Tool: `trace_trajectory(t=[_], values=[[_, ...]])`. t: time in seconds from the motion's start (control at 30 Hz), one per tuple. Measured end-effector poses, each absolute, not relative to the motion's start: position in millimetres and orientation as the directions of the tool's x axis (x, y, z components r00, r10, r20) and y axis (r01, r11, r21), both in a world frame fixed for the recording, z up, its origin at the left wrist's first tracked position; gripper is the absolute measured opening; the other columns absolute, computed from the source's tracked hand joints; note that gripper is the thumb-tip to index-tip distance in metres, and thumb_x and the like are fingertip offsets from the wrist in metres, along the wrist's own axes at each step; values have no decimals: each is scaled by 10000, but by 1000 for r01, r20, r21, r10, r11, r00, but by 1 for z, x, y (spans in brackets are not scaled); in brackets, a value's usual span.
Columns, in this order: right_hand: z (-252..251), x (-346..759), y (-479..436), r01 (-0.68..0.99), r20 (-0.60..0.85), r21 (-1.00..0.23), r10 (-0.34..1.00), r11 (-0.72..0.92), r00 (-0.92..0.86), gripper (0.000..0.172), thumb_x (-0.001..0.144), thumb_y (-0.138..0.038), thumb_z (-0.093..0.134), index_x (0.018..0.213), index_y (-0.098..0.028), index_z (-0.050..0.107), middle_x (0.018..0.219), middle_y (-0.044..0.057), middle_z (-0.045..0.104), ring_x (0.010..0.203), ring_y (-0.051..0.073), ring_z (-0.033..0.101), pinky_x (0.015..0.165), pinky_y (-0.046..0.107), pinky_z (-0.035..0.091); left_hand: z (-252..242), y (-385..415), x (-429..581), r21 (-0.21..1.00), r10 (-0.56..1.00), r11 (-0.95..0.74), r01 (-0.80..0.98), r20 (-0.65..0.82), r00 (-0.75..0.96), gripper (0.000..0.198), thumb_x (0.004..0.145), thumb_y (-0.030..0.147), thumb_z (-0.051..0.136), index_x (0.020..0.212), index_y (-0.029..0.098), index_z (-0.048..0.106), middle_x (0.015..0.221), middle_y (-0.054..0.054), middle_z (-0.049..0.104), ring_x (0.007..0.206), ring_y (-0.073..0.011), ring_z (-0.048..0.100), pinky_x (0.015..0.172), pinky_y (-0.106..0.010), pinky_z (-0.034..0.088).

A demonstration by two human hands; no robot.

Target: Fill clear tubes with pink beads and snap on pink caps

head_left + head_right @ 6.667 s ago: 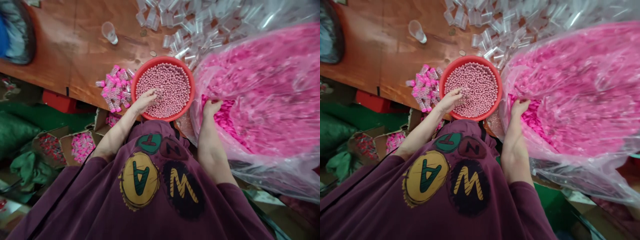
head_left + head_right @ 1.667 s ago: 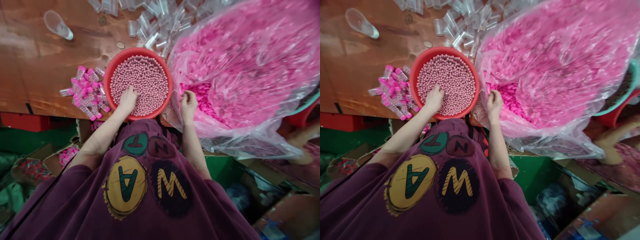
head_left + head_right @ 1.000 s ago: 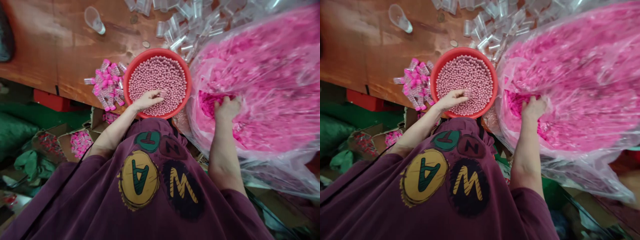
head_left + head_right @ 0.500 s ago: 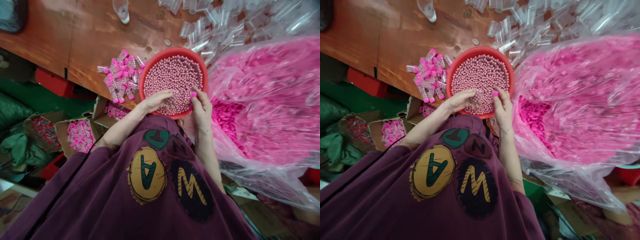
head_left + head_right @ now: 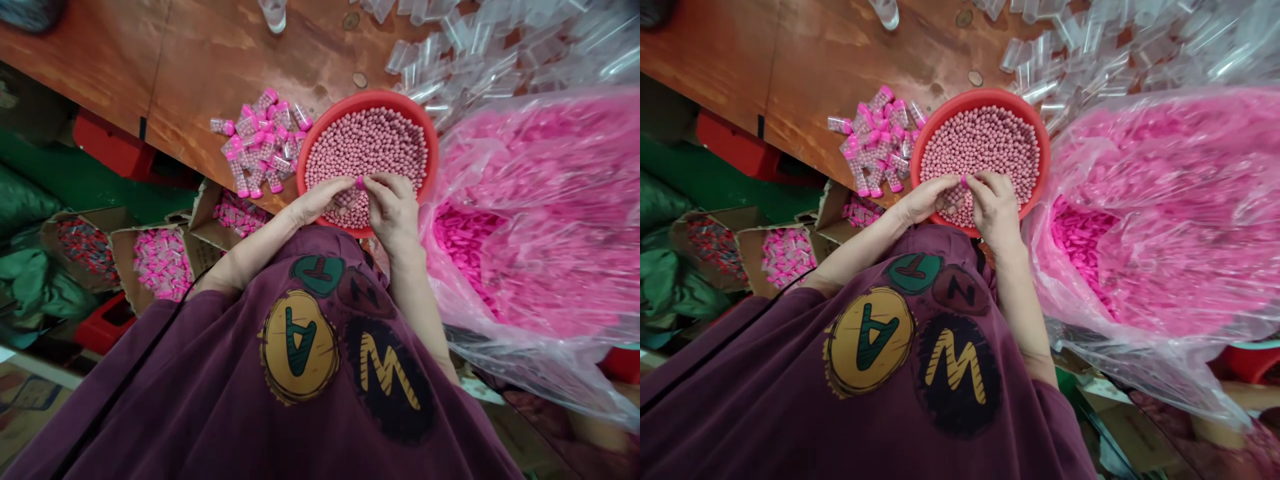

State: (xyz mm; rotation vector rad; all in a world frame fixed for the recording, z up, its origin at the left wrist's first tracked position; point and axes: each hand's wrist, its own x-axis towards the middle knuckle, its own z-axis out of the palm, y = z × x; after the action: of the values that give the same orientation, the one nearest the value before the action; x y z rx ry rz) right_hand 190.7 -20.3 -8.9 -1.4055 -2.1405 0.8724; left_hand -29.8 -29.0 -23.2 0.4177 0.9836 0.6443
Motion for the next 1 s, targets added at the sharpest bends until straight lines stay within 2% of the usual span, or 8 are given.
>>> trace_trajectory(t=[0.17,0.27,0.37,0.53,0.63,0.73,0.87,1.0], values=[[-13,200,-21,720,74,-643,956,262,-282,188,1188,-401,662,1251,-361,835,1345,104,852,1280,343,741,1189,655,625,-27,-25,-29,546,654,755,-362,-668,356,364,1179,502,639,1152,197,835,896,-85,805,930,-248,800,819,-358,664],[-5,194,-23,634,121,-733,964,247,-235,241,1207,-434,639,1296,-345,845,1305,90,865,1205,298,787,1110,580,685,-28,-26,-31,546,658,753,-367,-643,392,343,1159,499,687,1118,189,829,875,-77,796,858,-229,785,768,-327,631],[0,185,-24,584,78,-778,959,230,-273,244,1204,-417,655,1278,-307,860,1265,87,872,1166,298,808,1084,575,697,-30,-29,-30,563,675,738,-372,-607,419,281,1123,460,769,1045,191,801,896,-77,792,815,-212,762,736,-311,593],[-15,193,-22,693,48,-640,917,333,-396,223,1177,-285,671,1299,-321,853,1326,92,868,1209,315,739,1104,588,633,-35,-32,-23,550,671,740,-387,-636,381,323,1151,458,715,995,183,781,858,-77,755,746,-194,710,703,-319,568],[-23,202,-22,733,106,-577,922,362,-372,253,1172,-266,661,1338,-326,841,1332,99,858,1212,319,725,1113,593,611,-37,-31,-23,532,655,753,-388,-660,367,413,1182,504,624,1029,166,806,871,-106,768,747,-210,715,726,-357,587],[-21,200,-25,679,151,-673,954,292,-260,248,1196,-338,653,1338,-307,854,1282,109,859,1180,324,782,1080,588,653,-36,-28,-25,538,659,750,-385,-651,376,410,1190,509,607,1089,168,812,882,-102,767,765,-221,732,753,-375,602],[-10,182,-29,509,70,-849,984,145,-164,272,1191,-486,707,1306,-302,872,1208,72,888,1116,280,840,1014,512,713,-28,-28,-27,579,670,740,-343,-587,454,198,1145,371,702,1078,192,757,939,-67,778,732,-167,704,674,-296,515],[-1,173,-30,458,26,-884,989,91,-146,274,1158,-535,757,1193,-305,901,1166,63,900,1107,271,856,1037,496,727,-20,-32,-24,624,701,705,-337,-541,465,167,1160,281,701,1017,199,675,936,-22,743,704,-99,662,641,-243,447]])
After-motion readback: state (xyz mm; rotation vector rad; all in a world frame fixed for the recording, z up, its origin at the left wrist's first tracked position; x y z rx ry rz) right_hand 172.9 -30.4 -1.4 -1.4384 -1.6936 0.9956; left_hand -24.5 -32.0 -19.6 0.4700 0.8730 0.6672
